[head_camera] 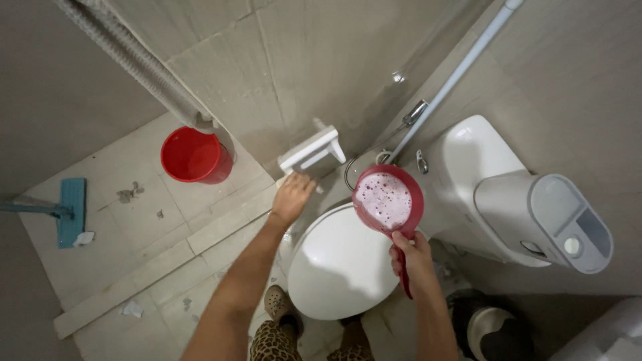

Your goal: The person prepares a soapy solution in a red scoop at a sink, then uses a cloth to wipe the tiled walls of the bathroom. The person repeatedly dips the cloth into the soapy water and scrubs the wall surfaces around the toilet and sink area.

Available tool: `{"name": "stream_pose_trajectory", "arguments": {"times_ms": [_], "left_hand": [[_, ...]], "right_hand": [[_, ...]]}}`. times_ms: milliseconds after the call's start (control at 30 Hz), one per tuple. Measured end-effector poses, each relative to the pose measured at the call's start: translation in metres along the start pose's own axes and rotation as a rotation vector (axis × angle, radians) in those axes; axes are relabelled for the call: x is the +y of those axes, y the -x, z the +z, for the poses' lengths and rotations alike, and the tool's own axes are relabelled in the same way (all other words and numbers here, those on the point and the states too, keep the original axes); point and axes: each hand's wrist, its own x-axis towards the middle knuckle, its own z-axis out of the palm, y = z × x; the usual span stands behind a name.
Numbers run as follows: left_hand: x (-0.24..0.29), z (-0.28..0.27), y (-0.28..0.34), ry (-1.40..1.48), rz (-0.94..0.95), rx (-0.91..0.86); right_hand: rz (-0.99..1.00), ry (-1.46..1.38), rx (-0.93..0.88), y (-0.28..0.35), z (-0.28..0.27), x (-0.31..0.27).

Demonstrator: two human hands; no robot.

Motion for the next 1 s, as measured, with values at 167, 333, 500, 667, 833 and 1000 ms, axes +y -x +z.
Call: {"name": "stream_pose_trajectory", "arguments": {"times_ms": [167,333,500,667,833,1000], "left_hand": [[0.070,-0.056,-0.040,0.642,-0.775,0.183],[0.100,-0.055,-0.064,1.307,-1.452,0.548],[0.080,-0.010,-0.078,2.461,-1.533,1.009],[0.057,-0.079,-0.110,2.642,-1.269,1.503],[0.051,-0.042,-0.138,2.756,-1.112,1.513],[0.032,0.040,-0.145,2.682,-0.916,1.317]], "right_hand": [[-0.002,0.011,-0.014,-0.008,-0.008,-0.002],[0.016,0.010,-0.029,-0.012,-0.008,-0.011],[0.032,-0.006,-0.070,-0.024,-0.012,-0.015],[0.017,0.038,-0.063,-0.020,-0.013,-0.024],[0.013,0.057,-0.060,-0.022,-0.021,-0.024],[0.078,0.064,0.008,-0.017,-0.019,-0.035]]}}
